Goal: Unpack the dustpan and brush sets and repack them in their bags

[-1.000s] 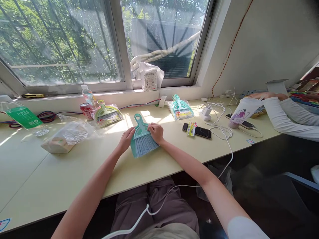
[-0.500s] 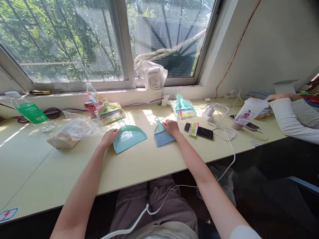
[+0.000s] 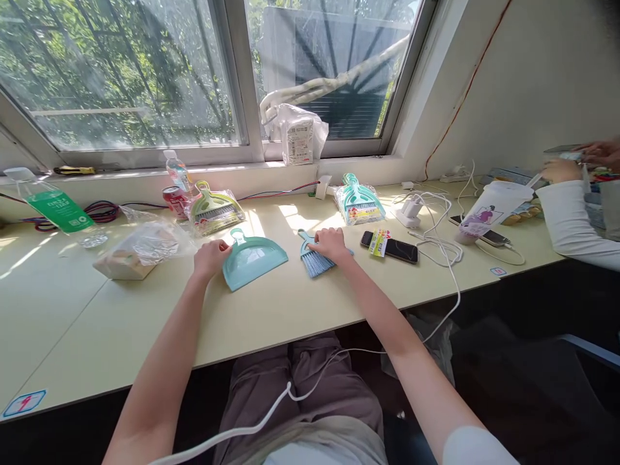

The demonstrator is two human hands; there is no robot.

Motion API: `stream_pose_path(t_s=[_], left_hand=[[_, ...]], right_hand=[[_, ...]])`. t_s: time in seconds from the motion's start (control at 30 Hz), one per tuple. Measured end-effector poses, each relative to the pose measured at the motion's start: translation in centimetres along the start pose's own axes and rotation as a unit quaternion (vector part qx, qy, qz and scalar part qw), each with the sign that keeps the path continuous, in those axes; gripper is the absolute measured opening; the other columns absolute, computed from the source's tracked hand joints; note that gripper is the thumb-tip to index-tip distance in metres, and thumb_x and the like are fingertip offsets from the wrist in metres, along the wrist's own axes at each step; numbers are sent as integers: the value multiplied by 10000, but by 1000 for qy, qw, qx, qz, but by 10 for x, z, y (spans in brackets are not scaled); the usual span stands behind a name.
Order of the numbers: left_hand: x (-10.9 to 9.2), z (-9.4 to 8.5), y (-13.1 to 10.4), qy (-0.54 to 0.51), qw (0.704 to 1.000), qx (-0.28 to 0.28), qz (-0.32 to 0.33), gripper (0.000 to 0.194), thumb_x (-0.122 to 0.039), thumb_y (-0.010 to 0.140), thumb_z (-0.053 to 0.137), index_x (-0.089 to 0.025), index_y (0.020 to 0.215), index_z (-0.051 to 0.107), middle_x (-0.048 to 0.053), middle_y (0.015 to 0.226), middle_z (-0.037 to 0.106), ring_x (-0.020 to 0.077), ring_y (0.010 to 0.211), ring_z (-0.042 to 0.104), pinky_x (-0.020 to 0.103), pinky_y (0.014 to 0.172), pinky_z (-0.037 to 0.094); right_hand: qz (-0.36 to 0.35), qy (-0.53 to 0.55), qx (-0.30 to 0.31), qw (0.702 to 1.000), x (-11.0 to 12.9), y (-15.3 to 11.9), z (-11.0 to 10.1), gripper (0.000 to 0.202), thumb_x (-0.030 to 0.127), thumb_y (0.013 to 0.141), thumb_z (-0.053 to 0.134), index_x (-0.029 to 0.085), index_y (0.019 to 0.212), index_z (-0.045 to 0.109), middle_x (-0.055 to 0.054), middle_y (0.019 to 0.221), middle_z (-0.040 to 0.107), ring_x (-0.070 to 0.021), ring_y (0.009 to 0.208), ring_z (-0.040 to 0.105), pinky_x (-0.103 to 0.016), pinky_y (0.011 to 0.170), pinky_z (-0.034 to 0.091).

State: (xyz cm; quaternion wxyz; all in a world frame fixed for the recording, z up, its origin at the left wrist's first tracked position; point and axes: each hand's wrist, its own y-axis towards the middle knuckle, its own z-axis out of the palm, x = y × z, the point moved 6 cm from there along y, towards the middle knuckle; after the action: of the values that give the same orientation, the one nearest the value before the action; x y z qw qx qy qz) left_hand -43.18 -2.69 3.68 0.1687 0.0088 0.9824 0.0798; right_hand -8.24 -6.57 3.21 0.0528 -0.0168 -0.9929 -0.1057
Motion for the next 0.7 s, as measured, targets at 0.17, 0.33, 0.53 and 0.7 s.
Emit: stream_pose_path(t_s=[0.17,0.33,0.53,0.7], left_hand=[[-8,2,-3,18,1000,-1,17,222,-386,791,490,-214,754,625,107,835,701,295,810,641,340,668,431],[-40,16,-15,-7,994,26,108,281,-428,870,433,-222,741,575,71,786,696,256,760,627,314,641,405],[-101,38,-52,-64,960,76,263,323,-421,950,373,-239,889,632,24,822,681,196,742,617,300,680,435],[-118,26,-65,-13,921,-45,387,252,-268,898,519,-233,1127,619,102,1191,615,265,1093,572,358,805,494]], right_hand=[[38,0,21,999,-8,-1,-3,219,374,745,661,180,835,709,-131,1022,685,-290,1033,546,-410,883,305],[60,45,-39,996,-18,2,-10,171,338,766,634,178,810,677,-113,971,687,-290,1020,537,-419,895,290],[-48,151,-77,984,8,-3,-16,166,364,821,615,212,873,657,-57,1025,692,-244,1015,551,-385,895,290],[-122,135,-45,982,40,-12,-4,146,334,832,638,203,887,672,-62,1022,699,-250,1042,552,-379,891,287]])
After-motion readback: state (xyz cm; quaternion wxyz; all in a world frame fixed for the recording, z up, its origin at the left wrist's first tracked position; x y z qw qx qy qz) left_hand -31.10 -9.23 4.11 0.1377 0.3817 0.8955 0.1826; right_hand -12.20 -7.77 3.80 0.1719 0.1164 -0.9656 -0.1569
